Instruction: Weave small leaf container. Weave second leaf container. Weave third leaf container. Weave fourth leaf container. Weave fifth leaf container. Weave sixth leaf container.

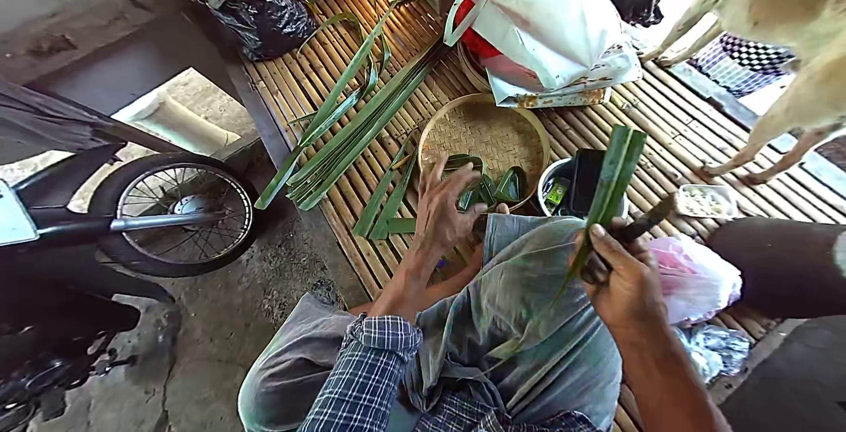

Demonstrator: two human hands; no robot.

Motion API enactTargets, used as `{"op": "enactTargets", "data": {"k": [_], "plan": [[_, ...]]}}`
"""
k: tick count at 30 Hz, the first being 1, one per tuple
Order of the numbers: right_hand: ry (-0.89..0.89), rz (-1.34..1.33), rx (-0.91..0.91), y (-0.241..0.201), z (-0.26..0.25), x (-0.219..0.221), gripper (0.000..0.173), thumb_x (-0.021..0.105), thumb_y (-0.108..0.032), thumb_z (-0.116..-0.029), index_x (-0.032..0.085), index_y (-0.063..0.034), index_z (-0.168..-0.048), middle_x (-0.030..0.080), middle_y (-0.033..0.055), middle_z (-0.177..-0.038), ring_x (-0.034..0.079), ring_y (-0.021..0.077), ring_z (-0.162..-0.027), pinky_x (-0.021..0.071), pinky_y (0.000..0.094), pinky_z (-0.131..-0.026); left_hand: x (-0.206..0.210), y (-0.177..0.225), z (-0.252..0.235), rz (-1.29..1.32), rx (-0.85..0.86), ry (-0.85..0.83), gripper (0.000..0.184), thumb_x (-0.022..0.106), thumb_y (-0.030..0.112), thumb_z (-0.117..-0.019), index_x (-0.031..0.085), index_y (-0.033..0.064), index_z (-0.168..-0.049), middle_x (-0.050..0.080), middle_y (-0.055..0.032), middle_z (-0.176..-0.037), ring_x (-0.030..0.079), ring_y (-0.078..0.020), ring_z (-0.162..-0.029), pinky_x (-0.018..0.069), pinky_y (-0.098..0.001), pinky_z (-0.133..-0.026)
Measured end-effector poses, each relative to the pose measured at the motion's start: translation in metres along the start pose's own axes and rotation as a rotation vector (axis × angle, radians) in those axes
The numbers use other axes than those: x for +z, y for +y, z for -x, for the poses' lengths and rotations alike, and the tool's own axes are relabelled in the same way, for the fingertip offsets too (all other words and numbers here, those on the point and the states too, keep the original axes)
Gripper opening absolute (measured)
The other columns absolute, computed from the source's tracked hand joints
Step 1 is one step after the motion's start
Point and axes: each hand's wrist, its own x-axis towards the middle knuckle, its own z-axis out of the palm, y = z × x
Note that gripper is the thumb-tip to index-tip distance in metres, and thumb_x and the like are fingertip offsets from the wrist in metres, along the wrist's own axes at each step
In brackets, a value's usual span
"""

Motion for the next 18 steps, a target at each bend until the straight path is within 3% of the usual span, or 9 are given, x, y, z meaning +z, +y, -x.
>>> {"op": "enactTargets", "data": {"k": [2,4,5,7,10,13,16,18], "plan": [[-0.008,-0.002,-0.030,-0.005,0.002,-0.011,0.011,0.056,-0.011,-0.1029,0.063,-0.0071,-0.111,0.061,0.0065,-0.078,0.041,0.0053,-0.046,0.0392,0.0195,-0.041,0.015,-0.017,0.027,0.007,0.026,-0.180,0.038,0.075,0.032,-0.0903,0.071,0.0186,-0.125,0.058,0.0008,-0.146,0.035,-0.0266,-0.150,0.0262,-0.0570,-0.123],[0.012,0.004,-0.063,-0.007,0.004,-0.020,0.011,0.057,-0.011,-0.1024,0.063,-0.0094,-0.112,0.063,0.0052,-0.080,0.043,0.0042,-0.046,0.0408,0.0187,-0.042,0.017,-0.034,0.064,0.100,0.018,-0.275,0.019,0.069,0.023,-0.0943,0.076,0.0102,-0.106,0.068,-0.0046,-0.132,0.049,-0.0261,-0.141,0.0387,-0.0478,-0.118],[0.022,0.005,-0.089,-0.007,0.002,-0.024,0.012,0.058,-0.011,-0.1018,0.064,-0.0112,-0.112,0.064,0.0036,-0.081,0.043,0.0036,-0.047,0.0415,0.0182,-0.043,0.010,-0.039,0.083,0.133,-0.025,-0.315,0.017,0.066,0.022,-0.0963,0.075,0.0083,-0.102,0.072,-0.0046,-0.124,0.054,-0.0239,-0.136,0.0415,-0.0441,-0.117],[0.017,-0.015,-0.158,-0.009,-0.004,-0.026,0.013,0.061,-0.015,-0.1012,0.068,-0.0167,-0.112,0.066,-0.0007,-0.081,0.046,0.0018,-0.050,0.0436,0.0173,-0.046,-0.014,-0.045,0.117,0.165,-0.171,-0.360,0.019,0.063,0.024,-0.0990,0.075,0.0089,-0.101,0.074,-0.0024,-0.115,0.062,-0.0154,-0.126,0.0475,-0.0369,-0.112],[-0.019,-0.104,-0.267,-0.016,-0.022,-0.020,0.011,0.058,-0.020,-0.1038,0.068,-0.0195,-0.108,0.058,-0.0072,-0.070,0.048,0.0022,-0.052,0.0452,0.0187,-0.050,-0.057,-0.050,0.149,0.149,-0.335,-0.374,0.032,0.054,0.032,-0.1050,0.076,0.0099,-0.105,0.076,-0.0019,-0.102,0.071,-0.0096,-0.095,0.0582,-0.0353,-0.091],[-0.073,-0.163,-0.353,-0.033,-0.037,0.004,0.015,0.049,-0.025,-0.1083,0.063,-0.0197,-0.107,0.053,-0.0077,-0.071,0.047,0.0039,-0.053,0.0443,0.0190,-0.052,-0.085,-0.056,0.158,0.136,-0.451,-0.374,0.036,0.050,0.038,-0.1060,0.076,0.0132,-0.103,0.073,0.0008,-0.090,0.069,-0.0079,-0.081,0.0581,-0.0344,-0.078],[-0.126,-0.249,-0.379,-0.042,-0.045,0.041,0.022,0.038,-0.026,-0.1123,0.055,-0.0188,-0.101,0.052,-0.0046,-0.070,0.049,0.0061,-0.053,0.0466,0.0201,-0.053,-0.091,-0.061,0.157,0.199,-0.563,-0.268,0.023,0.061,0.030,-0.1019,0.075,0.0112,-0.102,0.073,0.0012,-0.088,0.067,-0.0053,-0.077,0.0576,-0.0296,-0.075],[-0.178,-0.255,-0.368,-0.039,-0.043,0.067,0.022,0.040,-0.026,-0.1119,0.056,-0.0180,-0.099,0.053,-0.0039,-0.069,0.050,0.0063,-0.053,0.0475,0.0197,-0.053,-0.090,-0.062,0.153,0.236,-0.684,-0.203,0.021,0.064,0.026,-0.1010,0.075,0.0089,-0.104,0.072,-0.0014,-0.089,0.067,-0.0082,-0.077,0.0567,-0.0323,-0.075]]}}
